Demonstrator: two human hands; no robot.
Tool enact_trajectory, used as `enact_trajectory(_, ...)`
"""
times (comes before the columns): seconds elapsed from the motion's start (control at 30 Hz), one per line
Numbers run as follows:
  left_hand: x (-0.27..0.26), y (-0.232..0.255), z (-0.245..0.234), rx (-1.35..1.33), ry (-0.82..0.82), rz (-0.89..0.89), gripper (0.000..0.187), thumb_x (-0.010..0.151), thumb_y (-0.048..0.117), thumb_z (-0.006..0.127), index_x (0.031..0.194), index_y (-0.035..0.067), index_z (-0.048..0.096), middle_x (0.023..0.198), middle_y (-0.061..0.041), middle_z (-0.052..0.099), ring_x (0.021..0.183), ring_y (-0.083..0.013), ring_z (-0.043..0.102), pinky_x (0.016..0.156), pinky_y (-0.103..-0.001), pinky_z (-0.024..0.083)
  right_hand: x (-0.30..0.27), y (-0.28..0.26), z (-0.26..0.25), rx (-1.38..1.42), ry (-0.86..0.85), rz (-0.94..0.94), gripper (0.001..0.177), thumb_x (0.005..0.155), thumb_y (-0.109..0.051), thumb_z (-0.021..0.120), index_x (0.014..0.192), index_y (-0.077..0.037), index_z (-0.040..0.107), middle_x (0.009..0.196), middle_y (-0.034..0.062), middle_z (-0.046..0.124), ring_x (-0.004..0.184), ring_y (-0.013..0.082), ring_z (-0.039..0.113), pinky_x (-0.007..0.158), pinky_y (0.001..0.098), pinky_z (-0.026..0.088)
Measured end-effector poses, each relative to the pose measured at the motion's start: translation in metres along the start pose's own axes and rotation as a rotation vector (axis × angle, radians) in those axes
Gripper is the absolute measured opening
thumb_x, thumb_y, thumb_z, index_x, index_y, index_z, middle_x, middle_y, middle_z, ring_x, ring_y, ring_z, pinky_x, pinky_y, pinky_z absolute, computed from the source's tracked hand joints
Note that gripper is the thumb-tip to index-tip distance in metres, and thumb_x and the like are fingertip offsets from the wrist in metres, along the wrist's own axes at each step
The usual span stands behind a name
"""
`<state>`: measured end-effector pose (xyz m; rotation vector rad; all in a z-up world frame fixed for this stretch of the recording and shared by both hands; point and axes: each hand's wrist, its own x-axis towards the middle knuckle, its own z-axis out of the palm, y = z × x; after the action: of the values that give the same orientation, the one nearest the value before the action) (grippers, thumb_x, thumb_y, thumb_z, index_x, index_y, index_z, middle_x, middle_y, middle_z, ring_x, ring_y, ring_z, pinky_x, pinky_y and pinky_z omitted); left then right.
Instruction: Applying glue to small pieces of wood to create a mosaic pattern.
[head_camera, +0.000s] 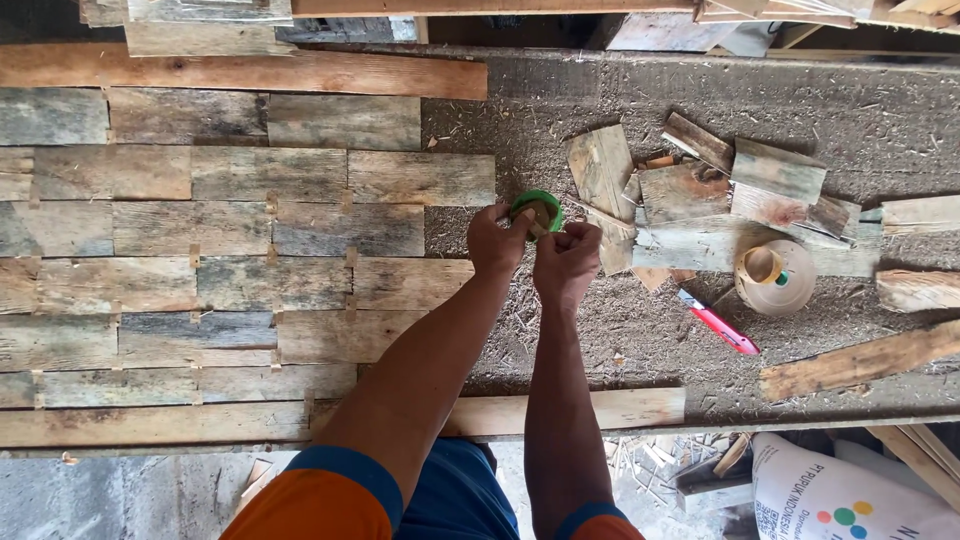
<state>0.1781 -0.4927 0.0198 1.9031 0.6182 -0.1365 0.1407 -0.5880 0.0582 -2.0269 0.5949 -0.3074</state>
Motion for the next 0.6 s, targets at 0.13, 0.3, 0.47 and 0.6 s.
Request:
enact_trajectory(0.13, -0.006, 0.008, -0.007, -0.021, -0.007, -0.001, 0.051, 0.079, 0.038, 0.086, 0.113, 0.002, 0.072, 0.115, -0.015, 0.072, 0.105, -0.0273, 0.071, 0.093, -0.042, 0.056, -0.003, -0.008, -0.019, -0.009, -0.028, -0.013, 0.035, 0.089, -0.003, 0.076, 0.111, 0.001, 0.049, 0.084, 0.0103, 0.074, 0.07, 0.0125, 0.071, 0.059, 0.0259, 0.06)
enact_trajectory(0.3, -0.022, 0.012, -0.02, -0.017, 0.158, 0.417, 0.029, 0.095, 0.027, 0.079, 0.111, 0.005, 0.068, 0.103, -0.011, 0.071, 0.087, -0.0196, 0.07, 0.07, -0.033, 0.059, 0.002, -0.013, -0.032, 0.209, -0.178, -0.105, 0.038, 0.096, 0.002, 0.072, 0.123, 0.004, 0.045, 0.092, 0.0128, 0.07, 0.082, 0.0144, 0.069, 0.069, 0.0255, 0.058)
enact_trajectory(0.47, -0.029, 0.023, -0.032, -0.117, -0.049, 0.441, 0.027, 0.095, 0.016, 0.072, 0.12, 0.007, 0.066, 0.097, -0.006, 0.073, 0.071, -0.0124, 0.069, 0.057, -0.024, 0.059, 0.01, -0.017, -0.032, 0.237, -0.296, -0.148, 0.038, 0.097, 0.002, 0.069, 0.127, 0.003, 0.045, 0.097, 0.0123, 0.071, 0.087, 0.0152, 0.07, 0.074, 0.0259, 0.06)
enact_trajectory(0.6, -0.028, 0.031, -0.036, -0.272, -0.197, 0.335, 0.034, 0.093, 0.009, 0.071, 0.126, 0.004, 0.063, 0.094, -0.006, 0.073, 0.076, -0.0102, 0.072, 0.065, -0.023, 0.065, 0.013, -0.037, -0.034, 0.176, -0.35, -0.157, 0.037, 0.098, 0.0, 0.068, 0.128, 0.003, 0.047, 0.097, 0.0133, 0.072, 0.088, 0.0175, 0.07, 0.075, 0.029, 0.059)
